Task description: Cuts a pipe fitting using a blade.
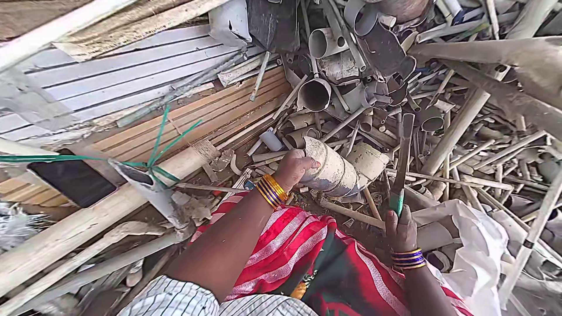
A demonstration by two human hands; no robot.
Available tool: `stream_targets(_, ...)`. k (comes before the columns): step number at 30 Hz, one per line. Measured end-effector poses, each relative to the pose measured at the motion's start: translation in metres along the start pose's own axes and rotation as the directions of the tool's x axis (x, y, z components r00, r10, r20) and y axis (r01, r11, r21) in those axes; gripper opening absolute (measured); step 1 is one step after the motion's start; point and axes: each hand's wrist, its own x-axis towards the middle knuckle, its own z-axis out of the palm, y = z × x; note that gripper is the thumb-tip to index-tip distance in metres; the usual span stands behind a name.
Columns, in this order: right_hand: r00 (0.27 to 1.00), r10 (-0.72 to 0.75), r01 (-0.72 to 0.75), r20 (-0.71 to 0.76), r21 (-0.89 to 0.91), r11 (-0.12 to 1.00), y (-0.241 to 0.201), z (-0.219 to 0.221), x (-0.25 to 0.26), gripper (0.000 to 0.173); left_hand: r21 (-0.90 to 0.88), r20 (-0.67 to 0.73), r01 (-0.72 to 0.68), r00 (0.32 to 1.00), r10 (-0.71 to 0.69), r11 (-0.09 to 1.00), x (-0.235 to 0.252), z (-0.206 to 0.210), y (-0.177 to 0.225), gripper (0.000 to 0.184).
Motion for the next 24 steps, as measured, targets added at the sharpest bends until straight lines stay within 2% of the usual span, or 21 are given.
stream_targets(1,0.963,0.137,-0.123,0.233,-0.071,0.990,-0.005,-0.006,0.001,0.050,-0.009,-0.002,0.005,1.000,-0.005,1.000,-0.001,0.001,-0.001,0.015)
stream_targets(2,0.830,0.295,-0.234,0.474,-0.184,0.955,-0.011,-0.011,0.010,0.049,-0.009,0.003,0.000,1.000,0.000,1.000,0.000,0.001,-0.002,0.016)
stream_targets(3,0.773,0.326,-0.255,0.544,-0.204,0.945,-0.012,-0.012,0.016,0.049,-0.005,0.018,-0.011,1.000,0.011,1.000,0.001,0.001,-0.004,0.015)
stream_targets(4,0.835,0.254,-0.210,0.488,-0.145,0.967,-0.010,-0.013,0.015,0.050,0.008,0.036,-0.030,0.999,0.029,1.000,0.003,0.000,-0.004,0.015)
stream_targets(6,0.996,-0.002,0.001,0.090,0.001,1.000,-0.002,-0.010,0.005,0.059,0.025,0.051,-0.053,0.997,0.051,0.998,0.005,-0.002,-0.005,0.015)
stream_targets(7,0.995,-0.057,0.061,-0.080,0.037,0.997,0.001,-0.006,0.004,0.062,0.018,0.051,-0.051,0.997,0.050,0.999,0.005,-0.002,-0.005,0.016)
stream_targets(8,0.993,-0.047,0.053,-0.111,0.048,0.997,0.003,-0.003,0.002,0.062,0.010,0.042,-0.044,0.998,0.043,0.999,0.003,-0.002,-0.007,0.016)
stream_targets(9,0.999,0.025,-0.026,0.024,0.023,0.999,0.001,-0.004,-0.001,0.058,0.007,0.034,-0.039,0.999,0.038,0.999,0.002,-0.001,-0.008,0.015)
stream_targets(10,0.937,0.166,-0.161,0.306,-0.041,0.986,-0.004,-0.010,0.003,0.053,0.003,0.035,-0.041,0.999,0.041,0.999,0.002,0.000,-0.008,0.016)
stream_targets(11,0.800,0.289,-0.252,0.526,-0.143,0.957,-0.008,-0.012,0.014,0.052,-0.001,0.037,-0.054,0.998,0.054,0.999,0.002,0.002,-0.007,0.017)
stream_targets(12,0.757,0.305,-0.263,0.578,-0.157,0.952,-0.007,-0.011,0.019,0.050,0.002,0.037,-0.070,0.997,0.070,0.998,0.003,0.004,-0.006,0.017)
stream_targets(13,0.825,0.237,-0.222,0.513,-0.090,0.971,-0.005,-0.011,0.017,0.049,0.020,0.037,-0.076,0.996,0.075,0.997,0.005,0.004,-0.005,0.017)
stream_targets(15,0.992,0.009,-0.019,0.123,0.082,0.996,0.005,-0.005,0.005,0.057,0.056,0.031,-0.067,0.997,0.065,0.996,0.006,0.002,-0.007,0.016)
stream_targets(16,0.998,-0.035,0.041,-0.044,0.139,0.989,0.009,0.000,0.004,0.064,0.061,0.029,-0.062,0.998,0.060,0.996,0.007,0.001,-0.008,0.015)
stream_targets(17,0.996,-0.017,0.032,-0.090,0.166,0.986,0.012,0.004,0.002,0.065,0.068,0.025,-0.059,0.998,0.057,0.996,0.007,0.001,-0.010,0.015)
stream_targets(18,0.999,0.046,-0.047,0.015,0.136,0.990,0.011,0.005,-0.001,0.061,0.074,0.027,-0.056,0.998,0.054,0.996,0.007,0.002,-0.011,0.014)
stream_targets(19,0.956,0.149,-0.168,0.253,0.057,0.984,0.007,0.000,0.001,0.055,0.080,0.031,-0.055,0.998,0.052,0.995,0.007,0.004,-0.012,0.013)
stream_targets(20,0.827,0.265,-0.270,0.495,-0.064,0.961,0.002,-0.004,0.010,0.052,0.090,0.033,-0.051,0.998,0.048,0.995,0.008,0.006,-0.011,0.012)
stream_targets(21,0.763,0.305,-0.292,0.570,-0.117,0.949,0.002,-0.003,0.016,0.051,0.096,0.036,-0.045,0.999,0.041,0.994,0.008,0.007,-0.010,0.011)
stream_targets(22,0.800,0.278,-0.274,0.532,-0.088,0.958,0.002,-0.004,0.016,0.050,0.103,0.043,-0.047,0.998,0.042,0.994,0.010,0.007,-0.008,0.011)
stream_targets(24,0.983,0.088,-0.098,0.159,0.055,0.994,0.008,-0.003,0.005,0.055,0.111,0.064,-0.063,0.996,0.056,0.992,0.010,0.005,-0.009,0.013)
